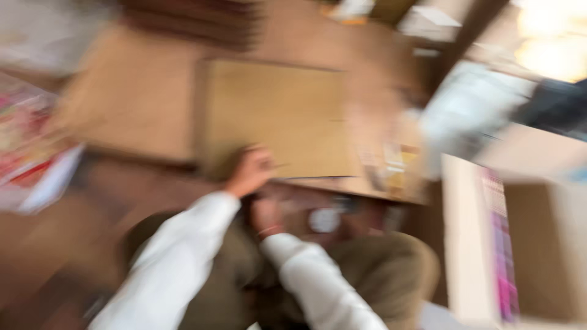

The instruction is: The person sits on the floor at a low workbench and uses a small hand tool to punch/drive holes along the edge of a square hardboard frame backing, repositioning the board between holes. Stacks of frame boards, printed images, scissors and a box of frame edging sit around the bench.

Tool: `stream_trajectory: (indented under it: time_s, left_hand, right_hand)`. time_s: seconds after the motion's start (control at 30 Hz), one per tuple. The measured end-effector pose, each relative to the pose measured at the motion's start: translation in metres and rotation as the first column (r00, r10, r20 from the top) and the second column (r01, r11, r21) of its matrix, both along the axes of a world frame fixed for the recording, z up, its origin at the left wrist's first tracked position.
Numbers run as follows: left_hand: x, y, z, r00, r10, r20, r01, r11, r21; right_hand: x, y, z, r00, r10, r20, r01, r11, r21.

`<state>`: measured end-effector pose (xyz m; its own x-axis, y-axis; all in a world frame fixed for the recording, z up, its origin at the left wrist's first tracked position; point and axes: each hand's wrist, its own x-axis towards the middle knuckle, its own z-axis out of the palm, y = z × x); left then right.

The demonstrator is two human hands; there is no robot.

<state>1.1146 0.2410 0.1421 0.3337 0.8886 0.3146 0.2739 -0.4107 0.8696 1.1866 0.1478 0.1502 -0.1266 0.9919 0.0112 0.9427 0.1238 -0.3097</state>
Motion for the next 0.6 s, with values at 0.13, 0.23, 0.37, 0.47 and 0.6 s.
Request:
stream_trajectory:
  time_s: [0.13, 0.23, 0.37, 0.47, 0.6]
  left_hand:
    - [-0.004, -0.001, 0.009, 0.995, -0.058, -0.077, 0.049, 0.993, -0.109]
    - [-0.013, -0.002, 0.023, 0.962, -0.012, -0.274, -0.041, 0.982, -0.184]
    - [-0.018, -0.004, 0.036, 0.961, -0.012, -0.277, -0.063, 0.964, -0.257]
    - [-0.018, -0.004, 0.035, 0.962, -0.009, -0.274, -0.056, 0.972, -0.228]
    - [-0.012, 0.004, 0.016, 0.992, -0.060, -0.111, 0.040, 0.985, -0.169]
  right_hand:
    - [0.011, -0.014, 0.046, 0.993, 0.080, 0.092, -0.075, 0.996, -0.049]
    - [0.015, -0.023, 0.072, 0.959, -0.036, -0.283, 0.043, 0.999, 0.020]
    - [0.012, -0.036, 0.084, 0.613, -0.308, -0.728, 0.256, 0.949, -0.186]
    - [0.013, -0.043, 0.073, 0.161, -0.545, -0.823, 0.228, 0.832, -0.507]
    - [0.034, -0.052, 0.034, 0.249, -0.304, -0.920, 0.220, 0.943, -0.252]
